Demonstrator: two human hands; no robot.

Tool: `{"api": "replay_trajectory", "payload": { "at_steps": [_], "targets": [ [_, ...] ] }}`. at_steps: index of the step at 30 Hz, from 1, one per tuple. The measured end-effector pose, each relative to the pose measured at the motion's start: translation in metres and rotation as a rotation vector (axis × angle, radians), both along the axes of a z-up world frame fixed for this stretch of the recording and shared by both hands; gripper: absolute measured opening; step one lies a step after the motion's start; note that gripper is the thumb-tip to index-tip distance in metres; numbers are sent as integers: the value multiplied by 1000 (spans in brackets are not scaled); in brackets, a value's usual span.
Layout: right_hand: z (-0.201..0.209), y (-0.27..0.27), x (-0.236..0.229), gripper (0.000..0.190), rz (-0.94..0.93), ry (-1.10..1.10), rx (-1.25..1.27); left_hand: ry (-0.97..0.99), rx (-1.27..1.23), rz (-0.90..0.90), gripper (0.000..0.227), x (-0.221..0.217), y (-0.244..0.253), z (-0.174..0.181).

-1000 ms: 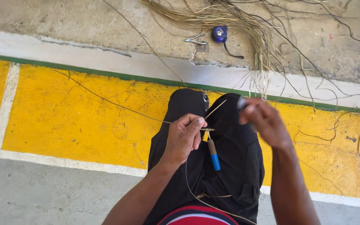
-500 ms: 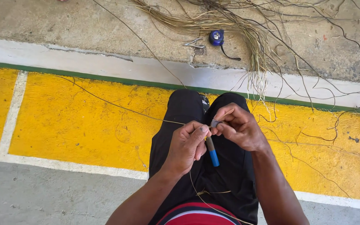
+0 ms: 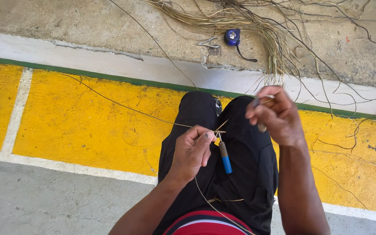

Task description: The recorder is weaving thin natural fibers together to form a small woven object.

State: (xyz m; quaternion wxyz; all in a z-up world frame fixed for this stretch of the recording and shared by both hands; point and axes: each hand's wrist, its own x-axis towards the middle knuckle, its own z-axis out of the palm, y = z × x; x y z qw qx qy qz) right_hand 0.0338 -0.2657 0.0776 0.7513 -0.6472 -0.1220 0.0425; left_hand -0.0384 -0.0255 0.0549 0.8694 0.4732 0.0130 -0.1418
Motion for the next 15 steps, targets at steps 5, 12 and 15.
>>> {"api": "replay_trajectory", "payload": {
  "at_steps": [5,12,15],
  "targets": [
    [11,39,-22,27,250,291,-157,-249,523,86,23,7,3,13],
    [-10,34,-29,18,297,383,40,-383,696,113,23,2,9,10],
    [-10,18,-21,15,188,326,151,-324,651,125,22,0,12,6]
  ]
}}
